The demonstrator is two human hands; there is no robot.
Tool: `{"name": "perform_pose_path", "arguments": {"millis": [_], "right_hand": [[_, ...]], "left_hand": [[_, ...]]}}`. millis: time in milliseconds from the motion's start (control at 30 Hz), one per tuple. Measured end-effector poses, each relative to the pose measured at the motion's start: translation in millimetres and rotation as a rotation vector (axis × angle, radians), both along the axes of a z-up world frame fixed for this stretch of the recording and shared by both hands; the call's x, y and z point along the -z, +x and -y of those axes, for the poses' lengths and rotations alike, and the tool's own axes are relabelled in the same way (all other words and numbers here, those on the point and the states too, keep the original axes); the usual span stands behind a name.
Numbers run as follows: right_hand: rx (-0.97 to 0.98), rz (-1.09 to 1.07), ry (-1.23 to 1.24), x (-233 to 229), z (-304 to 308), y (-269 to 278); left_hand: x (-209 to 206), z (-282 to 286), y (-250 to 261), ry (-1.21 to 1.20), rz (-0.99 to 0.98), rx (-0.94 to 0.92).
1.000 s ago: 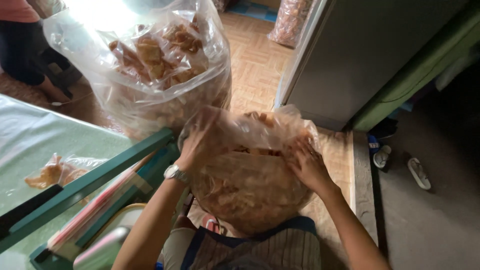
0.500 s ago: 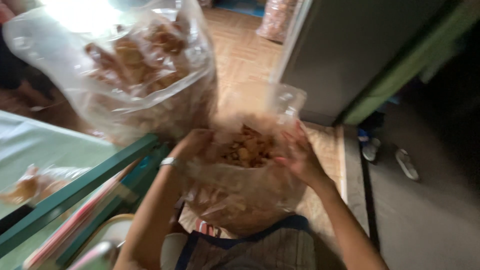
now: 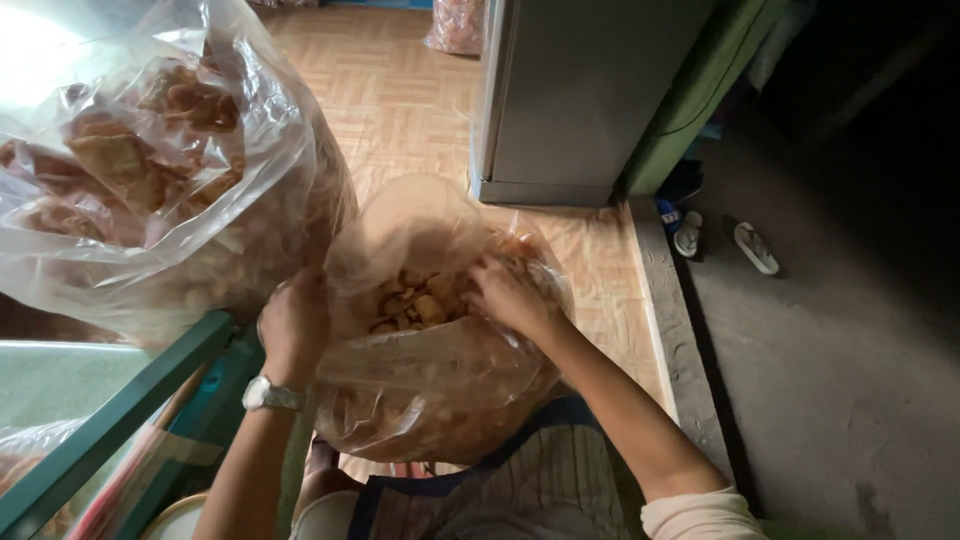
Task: Scooping snacks into small plastic bags and sealing them with a heat sealer
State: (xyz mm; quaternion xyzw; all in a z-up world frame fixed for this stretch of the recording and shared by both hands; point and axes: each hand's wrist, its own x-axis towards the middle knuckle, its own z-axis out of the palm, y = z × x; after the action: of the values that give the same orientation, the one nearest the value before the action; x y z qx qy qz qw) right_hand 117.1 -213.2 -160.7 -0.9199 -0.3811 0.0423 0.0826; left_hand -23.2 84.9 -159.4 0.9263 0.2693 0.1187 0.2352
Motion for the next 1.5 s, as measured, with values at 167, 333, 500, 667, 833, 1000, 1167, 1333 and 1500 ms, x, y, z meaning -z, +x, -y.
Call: {"name": "perform_pose_path", "arguments": {"millis": [167, 333, 500, 667, 833, 1000, 1167, 1333, 1500], "right_hand": [[0.04, 0.456, 0.247, -39, -13, -5], [-0.11, 0.26, 0.314, -70, -21, -11], [0.006, 0.01, 0.152, -46, -36, 5], [0.013, 0.333, 0.092, -6, -57, 42], [0.295, 0.113, 0.43, 27, -77, 114], [0.146, 0.192, 0.071, -4, -37, 132], [0.296, -0.312, 0.086, -23, -26, 123], [0.034, 0.305, 0.05, -89, -14, 18], [-0.29, 0.342, 0.003, -89, 27, -43]], "left_hand": [[-97, 67, -31, 0.175, -0.133, 0.083], [-107, 86, -39, 0.181, -0.021, 0.063], [-87, 88, -39, 0.565, 0.12, 0.145], [-117, 112, -61, 0.772, 0.172, 0.383], [-65, 114, -82, 0.417, 0.176, 0.489], [-40, 124, -127, 0.147, 0.042, 0.608], [-50, 117, -141, 0.027, 0.202, 0.68], [-93, 112, -118, 0.096, 0.283, 0.273], [-94, 108, -95, 0.247, 0.128, 0.095]]}}
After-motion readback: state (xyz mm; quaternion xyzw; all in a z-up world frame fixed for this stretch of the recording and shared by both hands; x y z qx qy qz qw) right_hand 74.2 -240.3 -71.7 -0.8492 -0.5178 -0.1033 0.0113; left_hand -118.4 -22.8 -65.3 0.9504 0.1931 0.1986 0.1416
